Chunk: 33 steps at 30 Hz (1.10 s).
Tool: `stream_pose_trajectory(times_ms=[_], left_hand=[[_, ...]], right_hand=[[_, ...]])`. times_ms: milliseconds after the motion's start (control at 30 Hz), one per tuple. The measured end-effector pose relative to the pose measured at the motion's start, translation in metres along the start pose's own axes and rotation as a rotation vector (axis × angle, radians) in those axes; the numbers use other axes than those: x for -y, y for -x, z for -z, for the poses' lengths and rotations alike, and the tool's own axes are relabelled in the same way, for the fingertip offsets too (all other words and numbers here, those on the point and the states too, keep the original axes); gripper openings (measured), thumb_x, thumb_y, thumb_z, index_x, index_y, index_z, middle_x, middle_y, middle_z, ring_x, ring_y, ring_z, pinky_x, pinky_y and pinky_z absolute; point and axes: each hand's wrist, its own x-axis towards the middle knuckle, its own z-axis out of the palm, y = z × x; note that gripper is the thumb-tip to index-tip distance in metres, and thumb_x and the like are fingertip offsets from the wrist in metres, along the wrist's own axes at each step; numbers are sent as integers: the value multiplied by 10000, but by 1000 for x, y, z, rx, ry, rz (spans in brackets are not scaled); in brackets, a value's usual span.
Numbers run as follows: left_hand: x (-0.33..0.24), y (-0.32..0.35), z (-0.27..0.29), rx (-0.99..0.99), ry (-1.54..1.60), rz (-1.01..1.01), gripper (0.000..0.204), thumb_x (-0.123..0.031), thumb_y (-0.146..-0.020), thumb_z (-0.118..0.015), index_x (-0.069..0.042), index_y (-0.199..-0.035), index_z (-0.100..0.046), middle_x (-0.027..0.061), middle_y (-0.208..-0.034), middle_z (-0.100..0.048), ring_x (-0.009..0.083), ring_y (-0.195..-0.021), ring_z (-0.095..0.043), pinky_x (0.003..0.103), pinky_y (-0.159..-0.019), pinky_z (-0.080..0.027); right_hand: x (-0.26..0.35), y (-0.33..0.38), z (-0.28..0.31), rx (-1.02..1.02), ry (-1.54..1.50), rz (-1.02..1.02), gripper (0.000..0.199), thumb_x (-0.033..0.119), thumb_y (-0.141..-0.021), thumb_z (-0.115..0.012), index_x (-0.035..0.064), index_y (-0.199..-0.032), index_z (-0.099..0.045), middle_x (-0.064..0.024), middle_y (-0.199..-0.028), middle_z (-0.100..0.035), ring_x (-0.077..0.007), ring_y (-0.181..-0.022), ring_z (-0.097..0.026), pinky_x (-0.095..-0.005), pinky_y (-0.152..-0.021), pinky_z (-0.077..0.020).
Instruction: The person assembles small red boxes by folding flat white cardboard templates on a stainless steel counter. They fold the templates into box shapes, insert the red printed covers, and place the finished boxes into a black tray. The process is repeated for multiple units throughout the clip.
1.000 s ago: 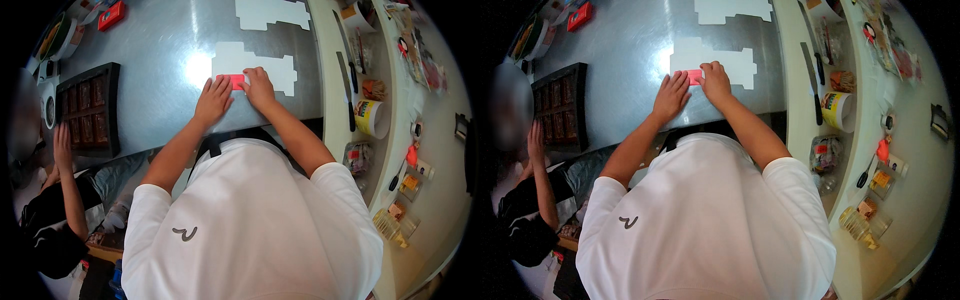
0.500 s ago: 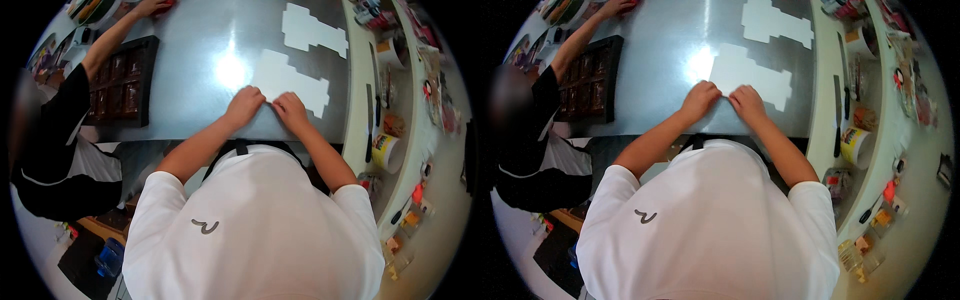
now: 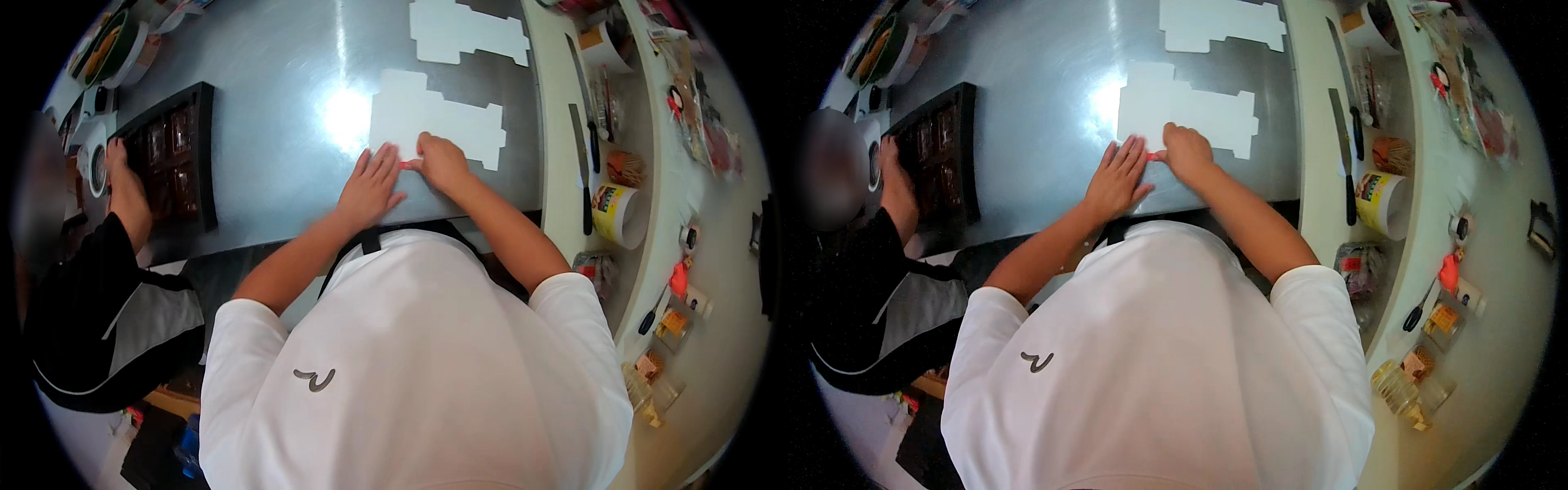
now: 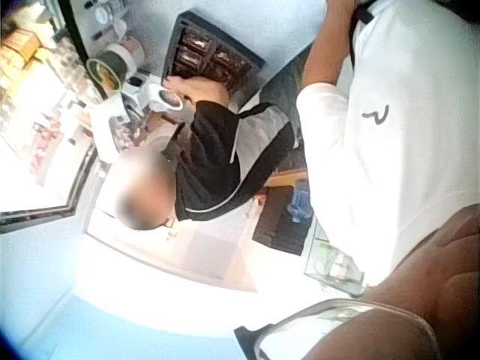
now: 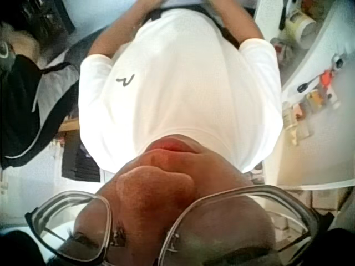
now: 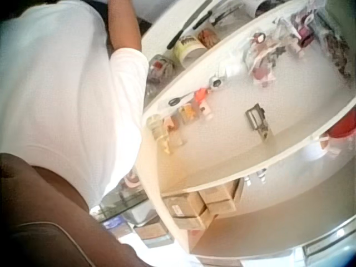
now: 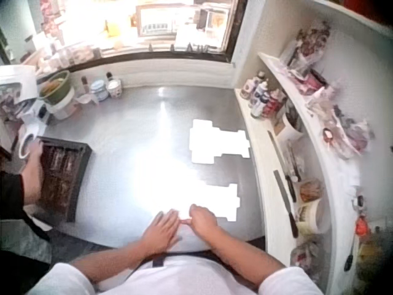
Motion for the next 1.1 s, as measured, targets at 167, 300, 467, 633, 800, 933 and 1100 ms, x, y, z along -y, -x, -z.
stream_pose_trajectory(times_ms=[167, 300, 467, 633, 800, 933, 1100], left_hand=[[-8, 9, -10, 24, 47, 73, 652, -402, -867, -514, -2, -1356, -350, 149, -1470, -260, 280, -1372, -218, 480, -1101, -169], [-8, 2, -2, 37, 96, 88, 611, -317, -852, -558, -14, -1346, -364, 151, -1461, -272, 304, -1338, -274, 476, -1089, -203], [16, -36, 23, -362, 315, 334, 596, -81, -780, -639, -18, -1321, -396, 173, -1391, -358, 351, -1254, -364, 429, -1033, -312], [55, -75, 21, -403, 223, 189, 487, -18, -720, -653, -58, -1186, -517, 129, -1126, -558, 313, -1026, -526, 385, -869, -444], [67, -69, 7, -95, 55, 32, 227, -105, -753, -583, -59, -974, -604, 72, -937, -579, 250, -901, -554, 363, -780, -457], [51, -48, 3, -326, 27, -58, 252, -134, -757, -599, -26, -984, -590, 107, -1008, -578, 266, -959, -550, 378, -852, -446], [36, -44, 18, -380, 39, -15, 275, -117, -761, -610, -22, -1017, -575, 105, -1018, -584, 276, -960, -552, 399, -881, -434]], right_hand=[[-15, -43, 6, -604, -58, 289, 500, 260, -685, -750, 58, -1098, -553, -170, -1098, -560, -332, -1044, -519, -414, -853, -428], [-17, -86, 14, -534, 118, 322, 579, 228, -677, -754, 75, -1189, -531, -157, -1125, -525, -334, -1098, -463, -408, -920, -393], [-6, -87, 36, -248, 140, 324, 392, 186, -702, -729, 71, -1049, -588, -118, -1012, -538, -300, -1025, -490, -387, -882, -420], [-4, -71, 10, -419, 93, 505, 174, 98, -708, -661, 65, -859, -581, -93, -902, -547, -272, -893, -535, -360, -775, -468], [-14, -53, -8, -336, 109, 546, 180, 117, -758, -602, 65, -930, -591, -86, -955, -550, -260, -921, -527, -371, -805, -456], [-18, -24, -13, -457, 48, 658, 322, 129, -761, -643, 50, -1065, -575, -113, -1089, -530, -289, -1029, -498, -384, -891, -418], [-23, -23, -9, -449, 89, 680, 312, 188, -780, -633, 52, -1057, -588, -95, -1076, -559, -267, -1016, -518, -377, -878, -439]])
